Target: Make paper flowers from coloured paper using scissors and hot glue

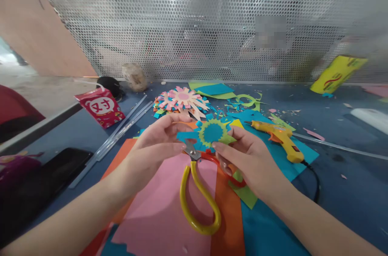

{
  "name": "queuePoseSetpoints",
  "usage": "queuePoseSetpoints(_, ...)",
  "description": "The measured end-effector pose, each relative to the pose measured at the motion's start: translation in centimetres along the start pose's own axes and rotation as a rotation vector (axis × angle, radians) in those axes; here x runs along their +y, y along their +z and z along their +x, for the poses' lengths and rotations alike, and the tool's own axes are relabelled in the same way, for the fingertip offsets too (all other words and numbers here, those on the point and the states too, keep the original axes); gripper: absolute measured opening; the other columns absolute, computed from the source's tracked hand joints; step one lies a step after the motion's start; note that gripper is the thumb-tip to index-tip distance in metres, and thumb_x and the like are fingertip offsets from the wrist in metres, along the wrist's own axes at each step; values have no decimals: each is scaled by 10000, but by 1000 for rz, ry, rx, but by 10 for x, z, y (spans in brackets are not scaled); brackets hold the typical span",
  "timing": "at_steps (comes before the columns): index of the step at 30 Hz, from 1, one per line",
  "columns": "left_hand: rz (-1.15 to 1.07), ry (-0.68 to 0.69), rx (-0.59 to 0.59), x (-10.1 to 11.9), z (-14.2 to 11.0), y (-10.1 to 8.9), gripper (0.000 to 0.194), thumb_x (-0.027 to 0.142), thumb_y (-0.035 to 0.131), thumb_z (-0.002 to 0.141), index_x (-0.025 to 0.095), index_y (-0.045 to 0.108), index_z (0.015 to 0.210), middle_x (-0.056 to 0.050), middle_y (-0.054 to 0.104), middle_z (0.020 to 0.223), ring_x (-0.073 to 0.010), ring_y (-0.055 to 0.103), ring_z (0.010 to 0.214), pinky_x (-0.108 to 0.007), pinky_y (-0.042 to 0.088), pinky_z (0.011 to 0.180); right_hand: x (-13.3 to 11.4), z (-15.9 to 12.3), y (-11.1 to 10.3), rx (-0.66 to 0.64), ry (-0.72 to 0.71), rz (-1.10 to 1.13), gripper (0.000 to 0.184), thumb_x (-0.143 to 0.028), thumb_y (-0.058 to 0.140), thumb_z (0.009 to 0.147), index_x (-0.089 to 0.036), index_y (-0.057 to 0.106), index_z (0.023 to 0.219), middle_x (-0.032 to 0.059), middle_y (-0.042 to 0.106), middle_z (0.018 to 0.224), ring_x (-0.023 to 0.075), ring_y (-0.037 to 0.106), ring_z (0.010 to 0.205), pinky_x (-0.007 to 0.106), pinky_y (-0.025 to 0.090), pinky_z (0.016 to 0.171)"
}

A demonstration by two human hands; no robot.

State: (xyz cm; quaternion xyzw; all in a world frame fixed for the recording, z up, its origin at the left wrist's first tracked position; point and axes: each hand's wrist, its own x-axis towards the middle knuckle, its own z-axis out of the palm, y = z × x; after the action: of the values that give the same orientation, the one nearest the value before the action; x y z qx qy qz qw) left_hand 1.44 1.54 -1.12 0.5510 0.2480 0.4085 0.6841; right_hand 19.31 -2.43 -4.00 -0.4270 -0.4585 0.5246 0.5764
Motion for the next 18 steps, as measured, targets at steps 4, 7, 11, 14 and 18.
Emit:
queuePoseSetpoints(4, -8, -6, 49, -1, 3, 2, 261, 134, 604, 712, 179, 534, 960, -10, 589, 829, -116, 567, 719, -225, 425, 634, 1, -1, -1, 0, -16, 2, 276, -261, 735, 693, -222, 464, 660, -92, 423, 423, 62, 431, 365, 120, 339, 350)
queuePoseSetpoints(7, 3, -6, 70, -2, 3, 3, 266, 126, 613, 698, 168, 542, 951, -7, 603, 803, -117, 576, 710, -221, 436, 623, 1, -2, -2, -4, -22, -2, 253, -252, 732, 700, -236, 480, 680, -97, 425, 435, 61, 429, 364, 121, 341, 345)
queuePoseSetpoints(11, 38, 18, 95, -1, 2, 5, 240, 116, 618, 704, 165, 551, 928, 4, 598, 783, -96, 566, 696, -202, 436, 617, 0, -1, -3, -30, -49, -46, 166, -239, 708, 731, -272, 546, 715, -102, 390, 453, 52, 437, 384, 120, 368, 363)
queuePoseSetpoints(14, 65, 35, 103, -1, 2, 6, 223, 111, 618, 710, 173, 553, 914, 14, 587, 776, -87, 559, 679, -206, 444, 622, -1, -1, -2, -47, -78, -78, 140, -233, 697, 742, -288, 572, 715, -101, 368, 459, 44, 443, 389, 110, 374, 364)
queuePoseSetpoints(18, 112, 47, 138, -1, 3, 8, 226, 110, 628, 693, 171, 545, 894, 6, 584, 822, -100, 550, 742, -214, 451, 639, -3, -2, 0, -50, -69, -24, 164, -209, 698, 736, -274, 557, 684, -102, 382, 458, 44, 444, 384, 110, 374, 362)
